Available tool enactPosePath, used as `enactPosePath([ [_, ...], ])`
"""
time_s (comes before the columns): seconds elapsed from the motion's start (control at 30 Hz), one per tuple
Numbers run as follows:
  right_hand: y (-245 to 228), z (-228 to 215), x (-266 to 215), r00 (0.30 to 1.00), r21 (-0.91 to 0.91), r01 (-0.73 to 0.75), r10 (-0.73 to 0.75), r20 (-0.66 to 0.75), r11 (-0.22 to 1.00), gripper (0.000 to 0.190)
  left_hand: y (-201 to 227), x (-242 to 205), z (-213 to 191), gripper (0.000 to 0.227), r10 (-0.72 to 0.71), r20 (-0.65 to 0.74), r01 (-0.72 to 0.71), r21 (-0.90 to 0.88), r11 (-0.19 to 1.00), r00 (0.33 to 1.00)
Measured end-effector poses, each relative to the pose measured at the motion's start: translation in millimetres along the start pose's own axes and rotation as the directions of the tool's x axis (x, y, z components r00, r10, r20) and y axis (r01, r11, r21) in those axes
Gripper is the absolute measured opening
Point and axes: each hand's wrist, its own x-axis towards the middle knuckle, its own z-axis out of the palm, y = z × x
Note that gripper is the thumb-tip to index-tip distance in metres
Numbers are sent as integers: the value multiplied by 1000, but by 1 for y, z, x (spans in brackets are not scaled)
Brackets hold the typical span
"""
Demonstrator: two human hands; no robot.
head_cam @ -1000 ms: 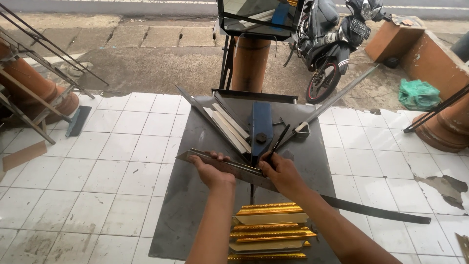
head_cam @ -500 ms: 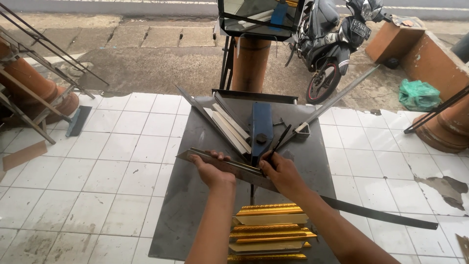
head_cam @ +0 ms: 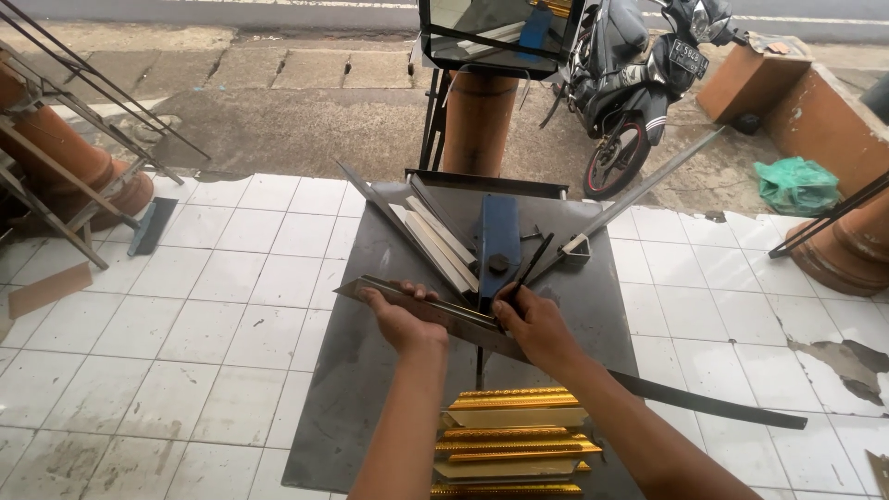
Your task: The person uses a miter saw to cut gold decorative mouldings into shorter pieces. They align each piece, operate the saw, and stack the cut sections on the table. The person also measures a piece with a metal ruler and picks up dropped pieces from the floor.
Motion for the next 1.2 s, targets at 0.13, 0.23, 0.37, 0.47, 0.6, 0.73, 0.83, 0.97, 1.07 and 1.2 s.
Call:
enactPosePath([
  [0.13,1,-1,5,1000,16,21,-21,3,1000,31,-2,8,-2,49,9,2,-9,-3,1000,1000],
  [0.23,5,1,6,1000,0,8,-8,1,1000,32,-3,9,-2,50,14,1,-14,-3,1000,1000],
  [0.37,4,3,7,1000,0,23,-23,5,1000,31,-1,10,0,52,12,-15,-11,10,1000,1000],
  [0.47,10,2,7,1000,18,1,-2,21,1000,32,-3,6,0,51,4,-26,-3,17,1000,1000],
  [0.6,39,3,11,999,146,-51,50,16,988,32,-2,9,-4,49,8,-35,-8,10,1000,999],
  [0.73,21,-27,-16,989,231,-146,133,71,962,29,15,21,-18,47,21,-83,-20,6,1000,996],
  [0.83,42,-51,-47,967,-345,-166,222,129,924,33,26,55,-50,49,53,-131,-55,-16,998,990],
  [0.97,106,-53,-89,974,-470,-151,212,80,869,19,57,55,-95,59,8,-335,-27,-54,998,942],
  [1.07,135,-31,-126,973,-485,-95,184,140,869,36,65,51,-143,64,-40,-524,7,-64,998,851],
  [1.2,178,15,-179,933,-543,-59,239,267,838,52,55,74,-250,56,27,-679,-26,12,1000,734],
])
